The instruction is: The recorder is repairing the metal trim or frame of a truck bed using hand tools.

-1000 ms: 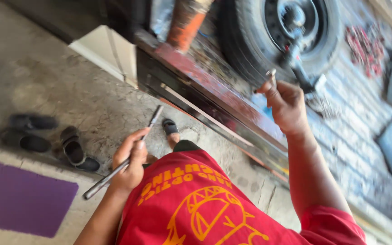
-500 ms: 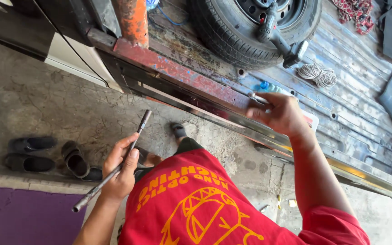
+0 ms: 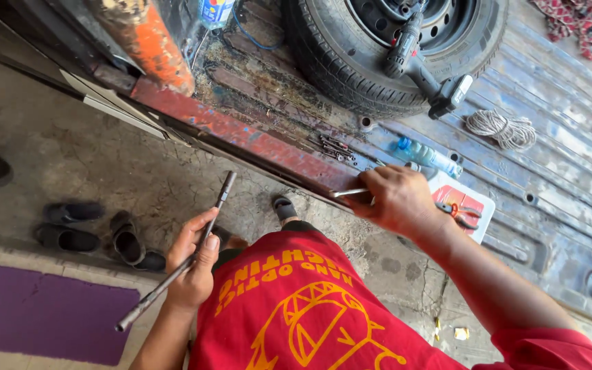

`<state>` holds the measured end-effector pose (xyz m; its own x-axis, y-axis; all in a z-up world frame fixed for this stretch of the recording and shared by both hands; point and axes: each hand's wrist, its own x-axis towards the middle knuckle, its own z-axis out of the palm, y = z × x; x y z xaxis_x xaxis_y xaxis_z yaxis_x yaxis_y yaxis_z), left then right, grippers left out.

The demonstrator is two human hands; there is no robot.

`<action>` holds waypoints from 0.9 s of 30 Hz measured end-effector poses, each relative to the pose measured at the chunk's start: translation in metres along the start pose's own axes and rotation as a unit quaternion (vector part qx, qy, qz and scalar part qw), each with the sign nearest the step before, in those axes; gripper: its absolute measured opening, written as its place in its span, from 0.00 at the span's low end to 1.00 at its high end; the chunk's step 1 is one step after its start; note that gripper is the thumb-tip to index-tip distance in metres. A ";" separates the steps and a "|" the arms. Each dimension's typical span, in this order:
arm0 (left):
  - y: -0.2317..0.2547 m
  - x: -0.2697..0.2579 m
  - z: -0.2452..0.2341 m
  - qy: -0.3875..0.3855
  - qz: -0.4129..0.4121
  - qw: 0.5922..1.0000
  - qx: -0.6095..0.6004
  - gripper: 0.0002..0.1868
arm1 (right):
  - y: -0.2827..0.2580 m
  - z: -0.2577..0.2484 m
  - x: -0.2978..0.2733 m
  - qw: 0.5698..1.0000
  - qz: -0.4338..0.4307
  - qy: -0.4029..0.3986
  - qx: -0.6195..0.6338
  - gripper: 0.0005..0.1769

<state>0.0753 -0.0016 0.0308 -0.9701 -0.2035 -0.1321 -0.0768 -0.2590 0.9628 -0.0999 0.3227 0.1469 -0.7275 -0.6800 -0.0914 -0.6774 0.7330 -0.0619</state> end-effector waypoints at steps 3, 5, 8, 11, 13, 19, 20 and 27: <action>0.012 0.000 0.022 0.000 0.043 0.999 0.022 0.22 | 0.009 -0.022 0.008 0.996 -0.030 -0.046 0.066 0.22; 0.009 -0.003 0.032 0.010 0.062 0.997 0.034 0.23 | 0.024 -0.039 0.015 0.986 -0.012 -0.082 0.148 0.24; 0.019 -0.010 0.052 0.029 0.079 0.995 0.060 0.23 | 0.071 -0.027 0.015 0.946 0.062 -0.128 0.290 0.26; 0.027 -0.016 0.072 0.047 0.093 0.992 0.065 0.23 | 0.127 0.012 0.021 0.921 0.103 -0.095 0.363 0.23; 0.032 -0.022 0.087 0.055 0.100 0.992 0.053 0.23 | 0.148 0.033 0.028 0.918 0.093 -0.060 0.380 0.23; 0.056 -0.023 0.129 0.068 0.067 0.995 -0.027 0.29 | 0.171 0.093 0.060 0.890 0.238 -0.130 0.367 0.23; 0.061 -0.021 0.135 0.079 0.056 0.994 -0.050 0.30 | 0.175 0.106 0.065 0.870 0.259 -0.134 0.397 0.24; 0.097 0.019 0.168 0.103 0.024 0.978 -0.178 0.39 | 0.186 0.146 0.089 0.795 0.199 -0.092 0.566 0.20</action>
<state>0.0107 0.1283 0.1618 -0.9009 -0.3996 -0.1694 0.0873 -0.5492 0.8311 -0.2750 0.4011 -0.0177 -0.7607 -0.4535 -0.4644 0.2102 0.5048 -0.8372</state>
